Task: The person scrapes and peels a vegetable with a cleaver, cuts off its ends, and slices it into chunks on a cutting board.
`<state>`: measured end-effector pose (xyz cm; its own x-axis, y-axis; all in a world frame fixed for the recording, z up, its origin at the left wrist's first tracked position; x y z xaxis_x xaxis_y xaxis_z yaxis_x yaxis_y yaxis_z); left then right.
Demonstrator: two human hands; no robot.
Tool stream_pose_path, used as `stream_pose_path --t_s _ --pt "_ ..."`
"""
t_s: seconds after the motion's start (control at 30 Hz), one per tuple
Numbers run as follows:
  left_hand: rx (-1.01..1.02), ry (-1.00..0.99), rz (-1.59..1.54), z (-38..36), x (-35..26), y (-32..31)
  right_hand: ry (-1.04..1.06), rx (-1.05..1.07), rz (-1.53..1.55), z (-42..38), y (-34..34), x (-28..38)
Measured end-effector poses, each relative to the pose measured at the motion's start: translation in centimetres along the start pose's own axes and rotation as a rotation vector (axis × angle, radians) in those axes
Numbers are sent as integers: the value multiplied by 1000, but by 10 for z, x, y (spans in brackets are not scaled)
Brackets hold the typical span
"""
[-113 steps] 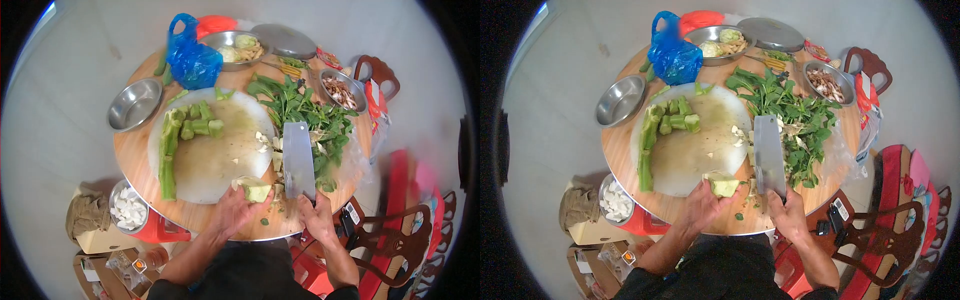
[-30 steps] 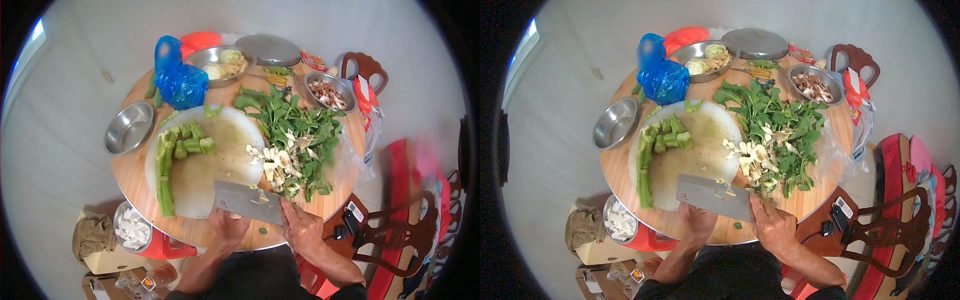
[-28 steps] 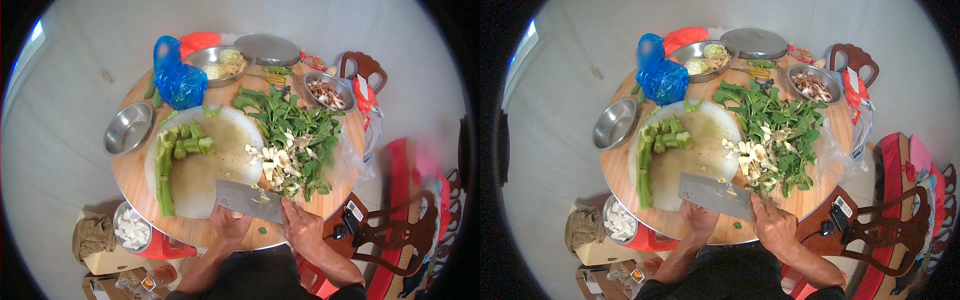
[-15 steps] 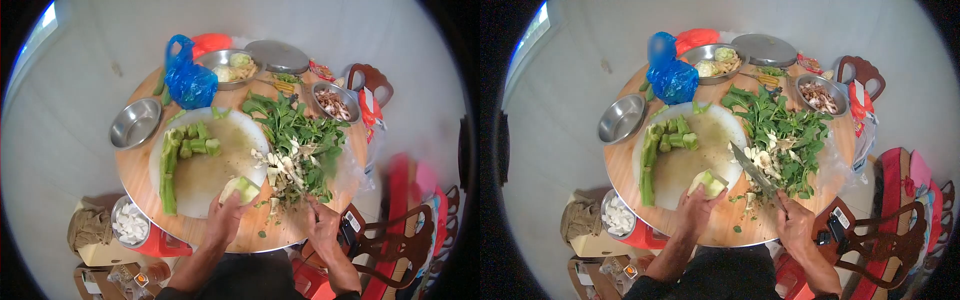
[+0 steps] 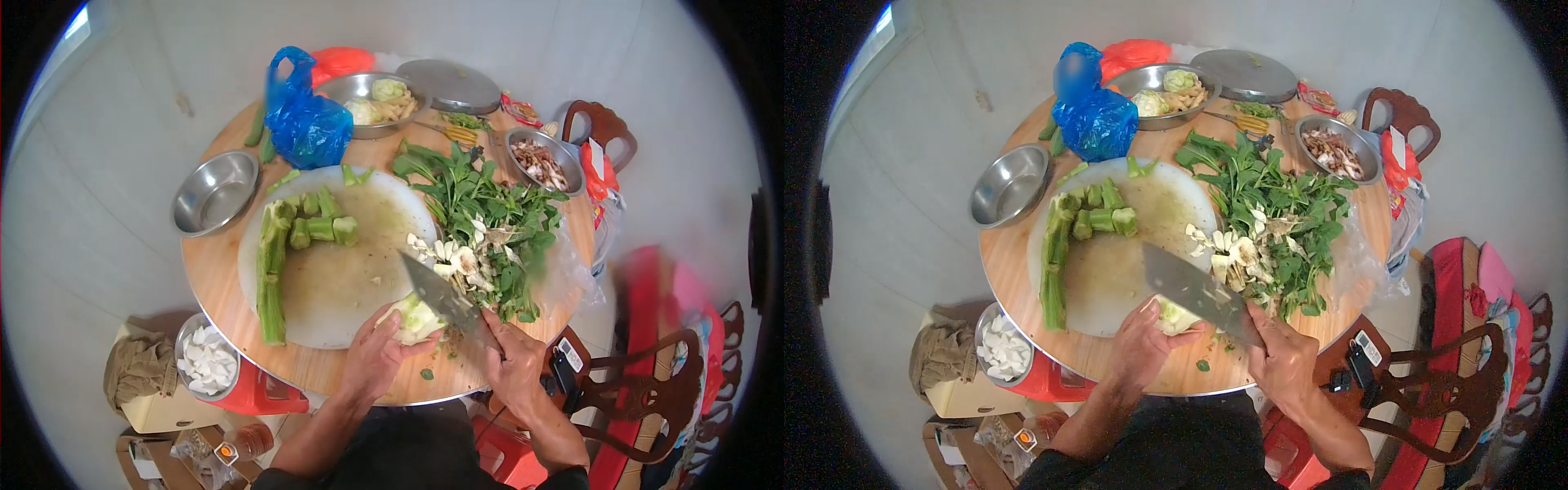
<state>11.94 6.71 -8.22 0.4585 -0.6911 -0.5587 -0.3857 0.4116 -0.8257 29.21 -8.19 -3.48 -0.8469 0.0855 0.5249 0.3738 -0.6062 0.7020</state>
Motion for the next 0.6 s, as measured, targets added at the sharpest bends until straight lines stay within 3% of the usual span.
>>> stream_pose_path --t_s 0.17,0.23,0.27,0.33,0.47,0.53,0.6 --pt "-52 -3 25 -6 11 8 96 -73 68 6 6 -6" --pt "-56 -13 7 -7 10 12 335 75 -95 9 18 1" --pt "-9 79 92 -9 4 15 331 74 -96 11 21 5" --pt "43 174 178 -10 2 18 516 101 -165 13 25 13" --pt "104 129 376 -6 4 25 573 113 -207 14 34 17" --pt "-43 257 509 -5 -3 21 605 143 -190 16 38 22" --pt "-54 249 530 -4 -3 20 602 161 -209 15 42 22"
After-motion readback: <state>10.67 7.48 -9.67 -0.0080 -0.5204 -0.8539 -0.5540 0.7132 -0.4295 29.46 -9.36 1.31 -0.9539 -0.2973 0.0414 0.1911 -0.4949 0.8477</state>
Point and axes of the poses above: each hand's wrist, its own z-axis towards the middle knuckle, its own y-axis out of the back of the hand, x = y × z, the point moved 1 cm from there along z, towards the middle knuckle, and after that the axes turned 2 degrees about z, right-handed, at the moved point
